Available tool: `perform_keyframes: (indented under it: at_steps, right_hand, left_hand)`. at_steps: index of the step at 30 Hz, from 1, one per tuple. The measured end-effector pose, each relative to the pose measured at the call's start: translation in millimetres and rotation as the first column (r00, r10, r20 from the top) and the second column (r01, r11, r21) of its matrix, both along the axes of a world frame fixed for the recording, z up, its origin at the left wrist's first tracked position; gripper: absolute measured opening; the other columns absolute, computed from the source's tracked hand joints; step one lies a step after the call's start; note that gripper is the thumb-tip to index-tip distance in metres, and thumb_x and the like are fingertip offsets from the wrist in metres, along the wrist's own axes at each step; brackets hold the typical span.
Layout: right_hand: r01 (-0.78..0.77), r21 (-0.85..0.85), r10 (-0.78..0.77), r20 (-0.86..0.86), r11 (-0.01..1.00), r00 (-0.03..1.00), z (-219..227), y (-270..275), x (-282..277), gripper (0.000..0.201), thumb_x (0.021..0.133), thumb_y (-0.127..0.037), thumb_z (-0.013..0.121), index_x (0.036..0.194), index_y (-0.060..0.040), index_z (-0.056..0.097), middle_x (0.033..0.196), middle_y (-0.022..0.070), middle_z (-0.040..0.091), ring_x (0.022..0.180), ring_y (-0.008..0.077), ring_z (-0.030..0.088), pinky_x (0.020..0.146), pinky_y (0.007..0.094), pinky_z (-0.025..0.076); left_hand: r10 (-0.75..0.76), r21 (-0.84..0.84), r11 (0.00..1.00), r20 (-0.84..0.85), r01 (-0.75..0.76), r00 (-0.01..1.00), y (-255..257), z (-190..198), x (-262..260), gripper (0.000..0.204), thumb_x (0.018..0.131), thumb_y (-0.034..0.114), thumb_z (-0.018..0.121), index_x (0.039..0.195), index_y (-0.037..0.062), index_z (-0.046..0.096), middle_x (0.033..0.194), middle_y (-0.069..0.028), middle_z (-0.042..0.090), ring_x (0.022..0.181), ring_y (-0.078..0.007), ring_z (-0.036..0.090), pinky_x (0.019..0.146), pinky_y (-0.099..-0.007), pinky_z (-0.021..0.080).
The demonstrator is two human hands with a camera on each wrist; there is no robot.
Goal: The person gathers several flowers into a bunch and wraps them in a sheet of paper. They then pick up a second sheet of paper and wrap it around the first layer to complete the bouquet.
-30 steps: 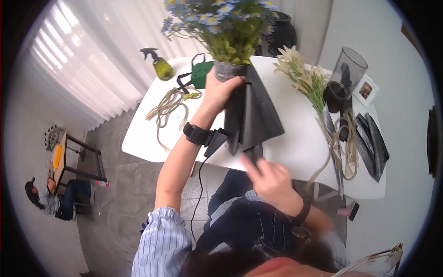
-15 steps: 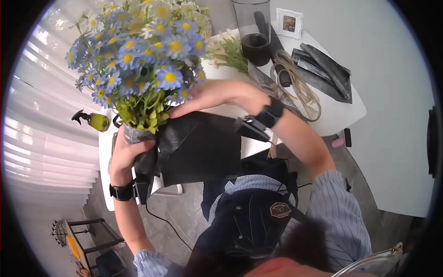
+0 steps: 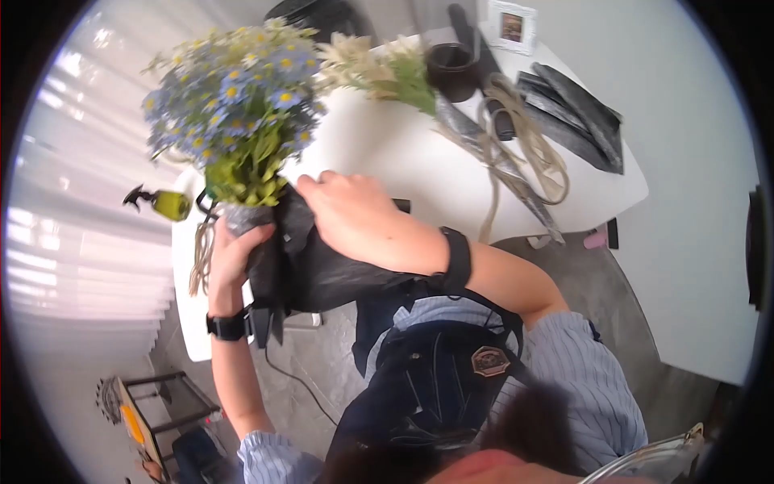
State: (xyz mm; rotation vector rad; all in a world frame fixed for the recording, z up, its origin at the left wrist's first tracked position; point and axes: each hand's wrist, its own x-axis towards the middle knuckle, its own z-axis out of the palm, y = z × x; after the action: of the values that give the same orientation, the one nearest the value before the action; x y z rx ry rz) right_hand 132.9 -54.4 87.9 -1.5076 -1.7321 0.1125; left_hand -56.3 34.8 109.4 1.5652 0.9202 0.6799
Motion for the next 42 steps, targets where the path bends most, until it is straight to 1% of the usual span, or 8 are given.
perform_keyframes:
  at_steps: [10, 12, 14, 16, 19, 21, 24, 42]
  right_hand:
    - [-0.445, -0.219, 0.317, -0.445, 0.868, 0.838, 45, -12, 0, 0.028, 0.074, -0.008, 0.057, 0.096, 0.0043, 0.044, 0.074, 0.0205, 0.057, 0.072, 0.035, 0.058, 0.063, 0.0412, 0.045]
    - [-0.625, -0.051, 0.523, -0.495, 0.779, 0.693, 44, -10, 7, 0.027, 0.081, -0.011, 0.056, 0.103, 0.0014, 0.048, 0.073, 0.0084, 0.059, 0.065, 0.024, 0.059, 0.062, 0.0334, 0.046]
    - [-0.929, 0.04, 0.358, -0.928, 0.369, 0.102, 35, 12, 59, 0.039, 0.08, -0.021, 0.058, 0.108, 0.0034, 0.047, 0.081, 0.0136, 0.061, 0.075, 0.0255, 0.06, 0.068, 0.0336, 0.047]
    - [-0.917, 0.056, 0.386, -0.916, 0.395, 0.11, 13, 47, 70, 0.044, 0.083, -0.027, 0.057, 0.112, 0.0036, 0.047, 0.088, 0.0146, 0.062, 0.081, 0.0233, 0.06, 0.072, 0.032, 0.047]
    - [-0.613, 0.127, 0.522, -0.673, 0.78, 0.524, -16, 75, 45, 0.04, 0.088, -0.027, 0.051, 0.117, 0.0016, 0.048, 0.094, 0.0105, 0.061, 0.085, 0.0167, 0.057, 0.075, 0.0284, 0.047]
    - [-0.658, 0.212, 0.307, -0.951, 0.722, 0.031, 10, 43, 17, 0.039, 0.089, -0.025, 0.05, 0.118, 0.0008, 0.047, 0.098, 0.0093, 0.06, 0.088, 0.0149, 0.056, 0.076, 0.0278, 0.046]
    - [-0.617, 0.215, 0.16, -0.976, 0.757, -0.145, 15, 26, -13, 0.04, 0.088, -0.023, 0.052, 0.119, 0.0007, 0.047, 0.101, 0.0091, 0.058, 0.092, 0.0159, 0.054, 0.08, 0.0291, 0.045]
    - [-0.595, 0.393, 0.201, -0.91, 0.701, -0.364, -12, 5, -22, 0.055, 0.083, -0.031, 0.055, 0.123, 0.0037, 0.042, 0.115, 0.0151, 0.051, 0.105, 0.0215, 0.049, 0.09, 0.0342, 0.039]
  left_hand:
    - [-0.012, 0.036, 0.999, 0.189, 0.005, 0.982, -1, 5, 7, 0.034, 0.066, -0.002, 0.062, 0.099, -0.0014, 0.055, 0.088, -0.0048, 0.06, 0.077, -0.0121, 0.057, 0.07, -0.0243, 0.046]
    - [-0.039, 0.021, 0.999, 0.225, 0.035, 0.973, 1, 7, 3, 0.035, 0.064, -0.002, 0.063, 0.098, -0.0017, 0.055, 0.087, -0.0054, 0.06, 0.077, -0.0128, 0.057, 0.07, -0.0248, 0.047]
    - [-0.032, -0.019, 0.999, 0.289, 0.04, 0.957, 1, 12, -1, 0.037, 0.063, -0.003, 0.063, 0.099, -0.0022, 0.054, 0.086, -0.006, 0.06, 0.076, -0.0136, 0.058, 0.069, -0.0262, 0.048]
    - [-0.026, -0.102, 0.993, 0.323, 0.062, 0.946, -2, 15, 0, 0.04, 0.063, -0.004, 0.063, 0.101, -0.0024, 0.053, 0.087, -0.0069, 0.059, 0.075, -0.0143, 0.058, 0.069, -0.0264, 0.048]
    - [-0.036, -0.085, 0.994, 0.401, 0.076, 0.915, -7, 19, 13, 0.044, 0.062, -0.004, 0.063, 0.104, -0.0026, 0.052, 0.09, -0.0074, 0.059, 0.077, -0.0147, 0.058, 0.07, -0.0266, 0.048]
    - [-0.102, -0.043, 0.991, 0.362, 0.126, 0.927, -4, 15, 22, 0.056, 0.061, -0.005, 0.063, 0.114, -0.0007, 0.047, 0.099, -0.0074, 0.057, 0.088, -0.0153, 0.056, 0.077, -0.0276, 0.046]
    - [-0.048, 0.116, 0.993, 0.342, 0.008, 0.938, -5, 2, 37, 0.072, 0.063, -0.001, 0.068, 0.127, 0.0035, 0.035, 0.11, -0.0087, 0.054, 0.1, -0.0167, 0.052, 0.086, -0.0295, 0.042]
    - [0.43, 0.625, 0.739, -0.148, -0.253, 0.89, -36, -4, 62, 0.097, 0.07, 0.038, 0.067, 0.138, 0.0011, 0.009, 0.113, -0.0284, 0.049, 0.1, -0.0394, 0.052, 0.082, -0.0409, 0.043]
